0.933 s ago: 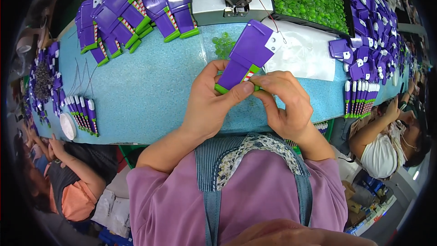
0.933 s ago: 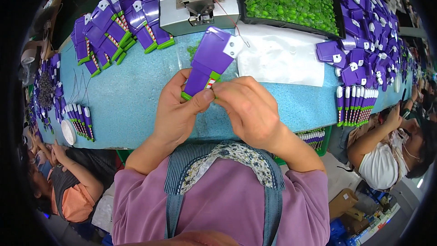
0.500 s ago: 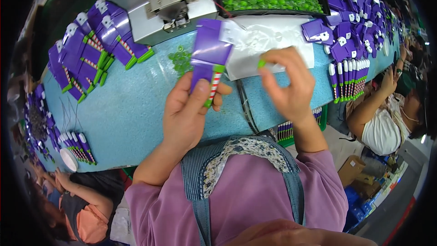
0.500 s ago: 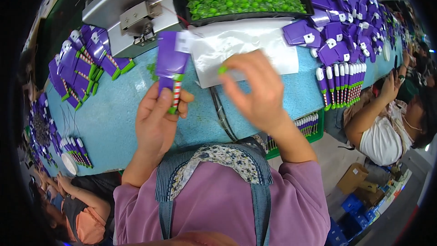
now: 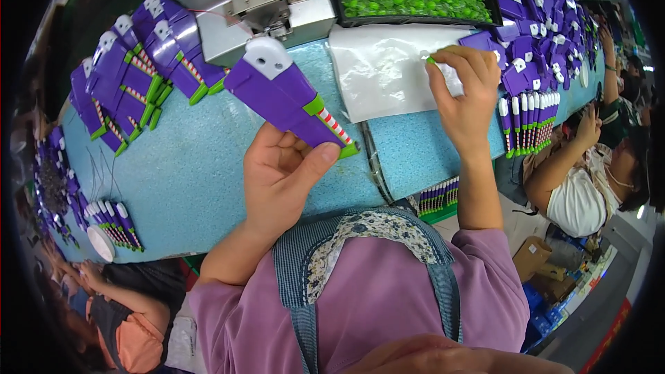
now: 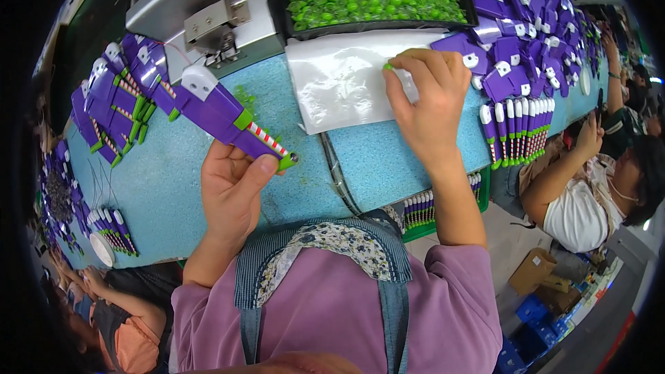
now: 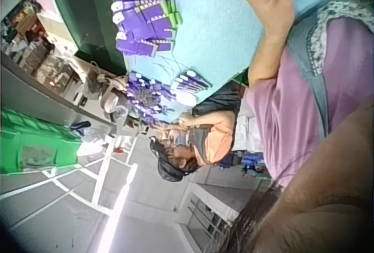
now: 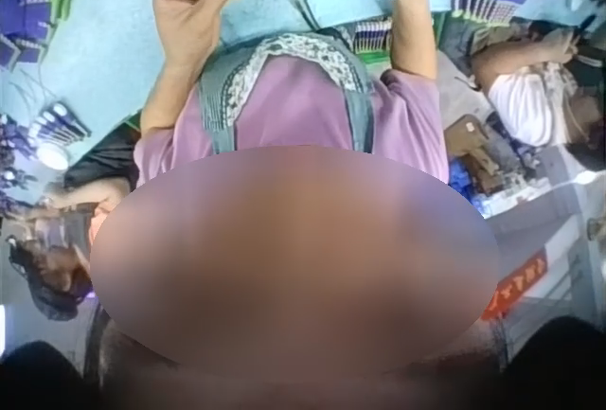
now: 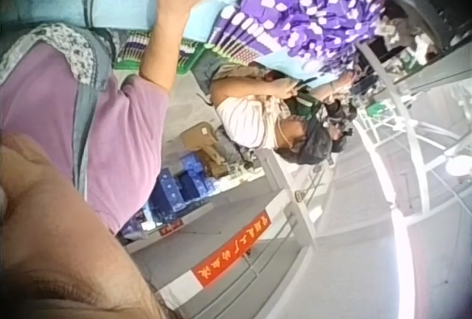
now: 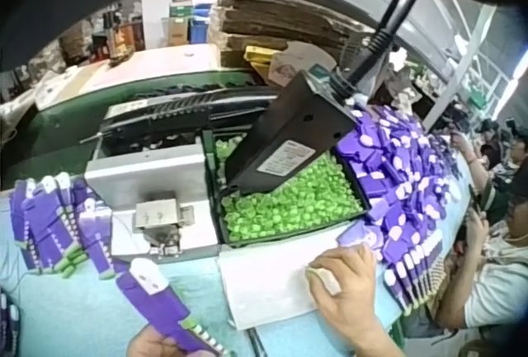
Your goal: The person assembles small green plastic pins into purple plastic housings by hand, creating assembled units.
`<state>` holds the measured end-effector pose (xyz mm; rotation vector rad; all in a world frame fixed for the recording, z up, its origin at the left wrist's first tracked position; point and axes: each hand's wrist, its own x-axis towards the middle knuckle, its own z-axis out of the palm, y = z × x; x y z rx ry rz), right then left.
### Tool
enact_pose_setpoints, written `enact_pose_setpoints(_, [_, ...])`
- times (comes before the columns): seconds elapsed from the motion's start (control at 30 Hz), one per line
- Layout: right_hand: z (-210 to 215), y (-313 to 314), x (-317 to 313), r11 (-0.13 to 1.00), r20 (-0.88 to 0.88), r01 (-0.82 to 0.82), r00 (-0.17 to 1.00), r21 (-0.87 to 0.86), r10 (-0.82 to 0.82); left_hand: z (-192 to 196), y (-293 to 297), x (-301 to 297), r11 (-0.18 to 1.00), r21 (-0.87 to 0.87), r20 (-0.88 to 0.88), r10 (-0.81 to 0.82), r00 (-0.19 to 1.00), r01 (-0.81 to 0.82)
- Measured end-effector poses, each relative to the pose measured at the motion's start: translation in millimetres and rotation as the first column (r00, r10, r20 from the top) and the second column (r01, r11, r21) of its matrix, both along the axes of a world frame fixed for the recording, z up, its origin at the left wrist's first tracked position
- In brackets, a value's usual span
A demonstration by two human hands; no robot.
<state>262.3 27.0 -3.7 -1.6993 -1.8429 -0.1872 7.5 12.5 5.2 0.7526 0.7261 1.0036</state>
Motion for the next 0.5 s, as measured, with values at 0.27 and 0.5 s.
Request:
enact_pose_setpoints(0.27, [25.7,-28.9,-49.4,0.874,-0.757,-0.475,0.606,-0.097,0.245,2.1,-7.5,1.1,0.948,0.319,-0.188,0.064,0.98,-0.001])
enact_pose_setpoints(0.5, [23.6,-27.8,-58.5,0.822,-0.723,-0.559,0.612,-0.109,0.321,5.4,-15.1,0.4,0.964,0.256,-0.236,0.128,0.963,-0.066])
